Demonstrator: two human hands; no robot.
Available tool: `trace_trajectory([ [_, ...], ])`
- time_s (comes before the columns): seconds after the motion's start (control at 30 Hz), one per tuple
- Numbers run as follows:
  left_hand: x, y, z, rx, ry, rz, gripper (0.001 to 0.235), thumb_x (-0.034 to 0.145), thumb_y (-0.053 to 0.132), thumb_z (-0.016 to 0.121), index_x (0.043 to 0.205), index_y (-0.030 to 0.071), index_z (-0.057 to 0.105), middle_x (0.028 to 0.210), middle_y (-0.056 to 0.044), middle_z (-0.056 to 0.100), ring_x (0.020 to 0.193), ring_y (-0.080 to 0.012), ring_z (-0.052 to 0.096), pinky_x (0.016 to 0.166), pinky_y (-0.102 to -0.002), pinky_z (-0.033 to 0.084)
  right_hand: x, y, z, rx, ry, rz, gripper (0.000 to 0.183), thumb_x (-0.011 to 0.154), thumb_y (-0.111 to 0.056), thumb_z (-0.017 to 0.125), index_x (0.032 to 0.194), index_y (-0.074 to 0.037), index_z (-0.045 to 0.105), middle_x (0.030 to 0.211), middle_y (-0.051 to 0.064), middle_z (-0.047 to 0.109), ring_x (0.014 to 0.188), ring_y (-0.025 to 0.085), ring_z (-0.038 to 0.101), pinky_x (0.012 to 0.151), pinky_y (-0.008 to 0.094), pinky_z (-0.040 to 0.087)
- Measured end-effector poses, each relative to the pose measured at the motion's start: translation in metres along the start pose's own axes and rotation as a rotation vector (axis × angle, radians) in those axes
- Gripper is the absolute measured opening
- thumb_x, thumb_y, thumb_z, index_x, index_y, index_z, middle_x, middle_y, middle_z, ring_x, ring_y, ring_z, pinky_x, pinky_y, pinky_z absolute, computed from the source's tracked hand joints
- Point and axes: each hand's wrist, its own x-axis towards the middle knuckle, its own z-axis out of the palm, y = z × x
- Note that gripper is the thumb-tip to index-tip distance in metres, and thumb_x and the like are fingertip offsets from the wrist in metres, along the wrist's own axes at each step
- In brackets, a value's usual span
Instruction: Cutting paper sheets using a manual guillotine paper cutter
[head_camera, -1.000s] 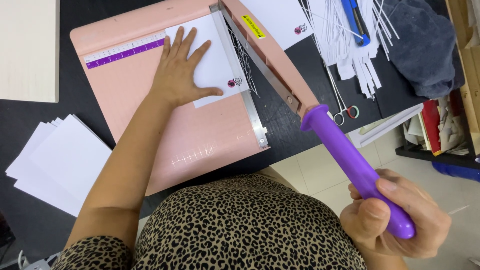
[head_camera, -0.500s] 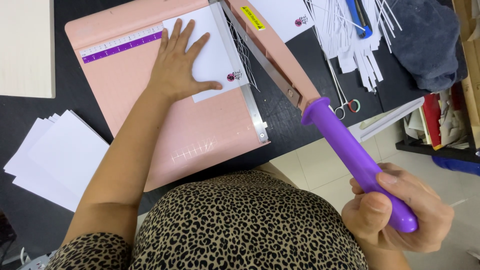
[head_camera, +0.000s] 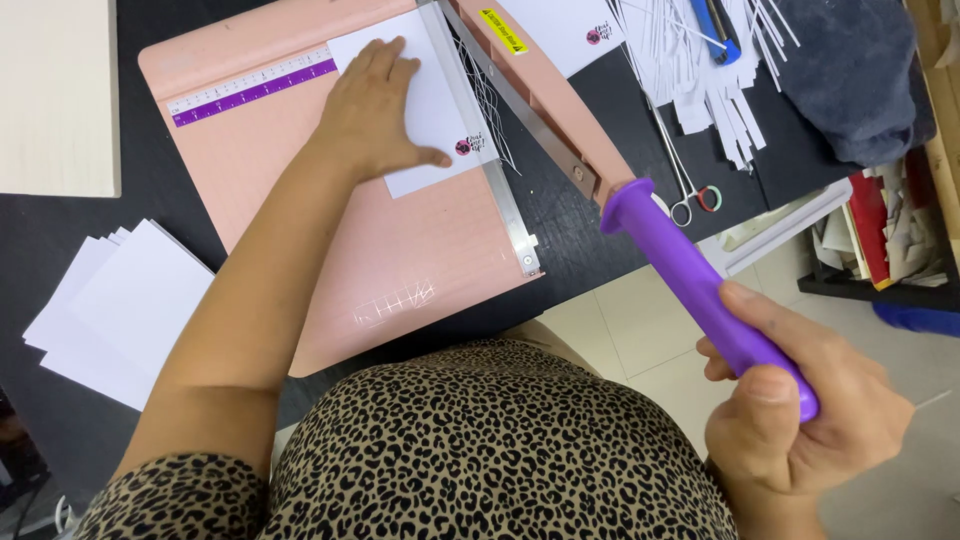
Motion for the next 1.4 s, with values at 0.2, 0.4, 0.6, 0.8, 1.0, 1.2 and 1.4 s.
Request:
trace_trajectory([
  [0.2,0.026,0.041,-0.029,0.127,-0.085,-0.17,0.133,0.07,0.091,0.074,0.163,0.011,0.023,0.151,-0.021,0.034,0.136,-0.0419,0.03,0.096,-0.055,0.047,0.017,-0.016,-0.022,-0.102,-0.475,0.158,0.042,0.097,-0.007,0.047,0.128,0.013,0.067,0.116,0.026,0.075,0.057,0.016,0.065,0.058,0.027,0.051],
  [0.4,0.045,0.06,-0.028,0.201,-0.239,-0.294,0.137,0.062,0.078,0.084,0.161,0.006,0.021,0.154,-0.019,0.021,0.143,-0.0507,0.015,0.106,-0.075,0.038,0.0,0.013,-0.005,-0.237,-1.045,0.645,0.058,0.096,-0.033,0.044,0.153,-0.023,0.052,0.051,0.009,0.062,0.042,0.03,0.059,0.053,0.043,0.045],
  [0.6,0.059,0.068,-0.022,0.288,-0.341,-0.359,0.141,0.06,0.077,0.085,0.157,-0.002,0.019,0.146,-0.024,0.025,0.132,-0.0528,0.027,0.103,-0.067,0.048,-0.042,0.068,0.027,0.039,-1.267,0.853,0.044,0.101,-0.034,0.046,0.137,-0.017,0.063,0.062,0.004,0.053,0.053,0.017,0.052,0.061,0.035,0.045],
  [0.8,0.053,0.07,-0.023,0.261,-0.374,-0.371,0.142,0.063,0.076,0.085,0.159,0.001,0.013,0.155,-0.025,0.02,0.142,-0.0561,0.02,0.107,-0.067,0.045,-0.025,0.043,0.043,-0.243,-1.254,0.874,0.04,0.102,-0.049,0.037,0.102,-0.017,0.06,0.069,0.005,0.08,0.065,0.021,0.076,0.075,0.037,0.055],
  [1.0,0.055,0.066,-0.019,0.254,-0.347,-0.357,0.141,0.06,0.075,0.087,0.156,-0.003,0.02,0.151,-0.025,0.022,0.139,-0.0574,0.021,0.105,-0.069,0.046,-0.062,0.074,0.067,0.098,-0.994,0.908,0.042,0.105,-0.04,0.038,0.124,-0.013,0.064,0.059,0.003,0.052,0.053,0.017,0.052,0.057,0.033,0.044],
  [1.2,0.051,0.07,-0.028,0.223,-0.362,-0.344,0.141,0.064,0.069,0.086,0.159,-0.002,0.011,0.159,-0.028,0.02,0.141,-0.0619,0.019,0.107,-0.069,0.043,-0.046,0.062,0.06,0.238,-0.964,1.03,0.04,0.106,-0.036,0.036,0.122,-0.009,0.062,0.051,0.004,0.045,0.035,0.015,0.041,0.033,0.03,0.033],
  [1.4,0.049,0.069,-0.03,0.193,-0.348,-0.35,0.142,0.064,0.067,0.088,0.16,-0.001,0.008,0.163,-0.025,0.02,0.142,-0.0637,0.019,0.109,-0.072,0.038,-0.091,0.104,0.078,0.367,-0.906,0.857,0.036,0.108,-0.036,0.037,0.113,-0.007,0.058,0.046,0.002,0.052,0.035,0.013,0.047,0.037,0.027,0.035],
])
